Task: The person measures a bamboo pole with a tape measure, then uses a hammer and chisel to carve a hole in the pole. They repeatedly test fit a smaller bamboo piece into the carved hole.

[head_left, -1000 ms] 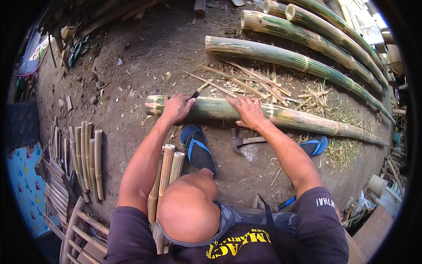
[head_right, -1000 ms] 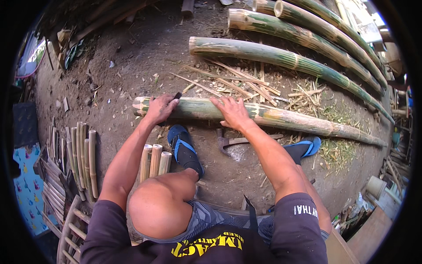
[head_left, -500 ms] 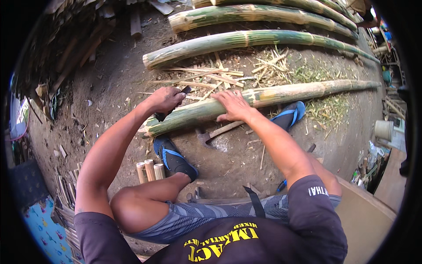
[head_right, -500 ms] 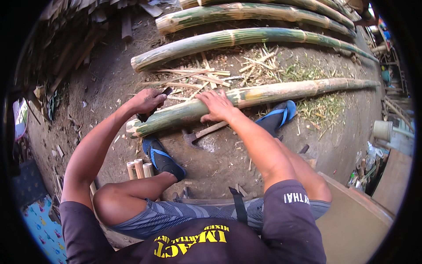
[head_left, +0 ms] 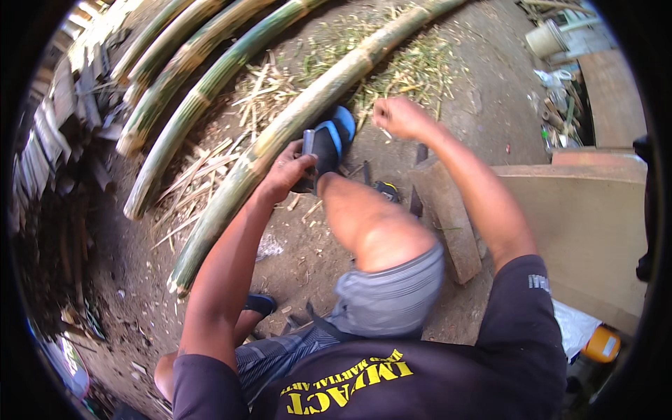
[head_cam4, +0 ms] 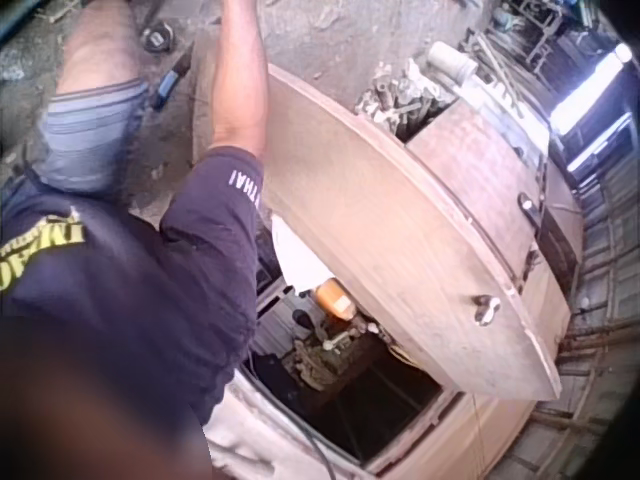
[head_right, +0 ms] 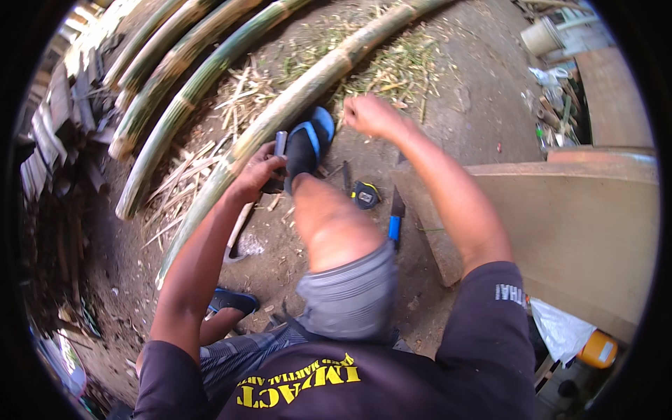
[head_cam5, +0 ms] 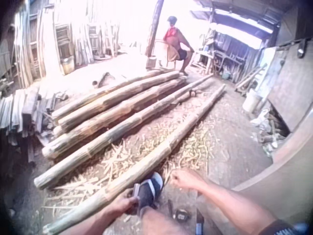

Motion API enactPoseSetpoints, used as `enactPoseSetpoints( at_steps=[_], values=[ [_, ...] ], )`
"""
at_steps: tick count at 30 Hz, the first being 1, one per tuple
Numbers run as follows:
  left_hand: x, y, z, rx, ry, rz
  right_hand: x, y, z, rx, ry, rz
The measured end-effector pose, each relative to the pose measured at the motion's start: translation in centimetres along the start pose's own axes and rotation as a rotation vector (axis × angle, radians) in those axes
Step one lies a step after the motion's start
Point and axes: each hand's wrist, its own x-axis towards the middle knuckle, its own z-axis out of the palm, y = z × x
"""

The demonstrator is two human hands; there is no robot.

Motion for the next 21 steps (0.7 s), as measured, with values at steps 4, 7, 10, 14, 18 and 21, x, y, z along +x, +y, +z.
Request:
enactPoseSetpoints(
  at_steps=[4, 7, 10, 14, 18, 21],
  values=[
    [2.1, 2.3, 2.4, 0.171, -0.056, -0.025, -9.6, 5.1, 7.2, 0.068, -0.216, 0.397],
    [2.5, 2.2, 2.8, 0.288, 0.033, -0.021, -12.1, 5.0, 11.3, 0.094, 0.009, 0.495],
    [1.9, 0.8, 2.1, 0.301, 0.114, -0.129, -11.3, 3.8, 14.0, 0.134, -0.023, 0.564],
    [-0.9, -1.9, -0.4, 0.424, 0.266, -0.104, -10.4, 3.0, 17.0, 0.010, -0.093, 0.813],
    [-5.3, -6.1, -3.0, 0.447, 0.293, -0.256, -11.3, 5.0, 18.5, 0.096, -0.010, 1.049],
    [-8.1, -9.3, -4.5, 0.782, 0.263, -0.335, -11.4, 7.1, 18.6, 0.482, -0.300, 1.165]
  ],
)
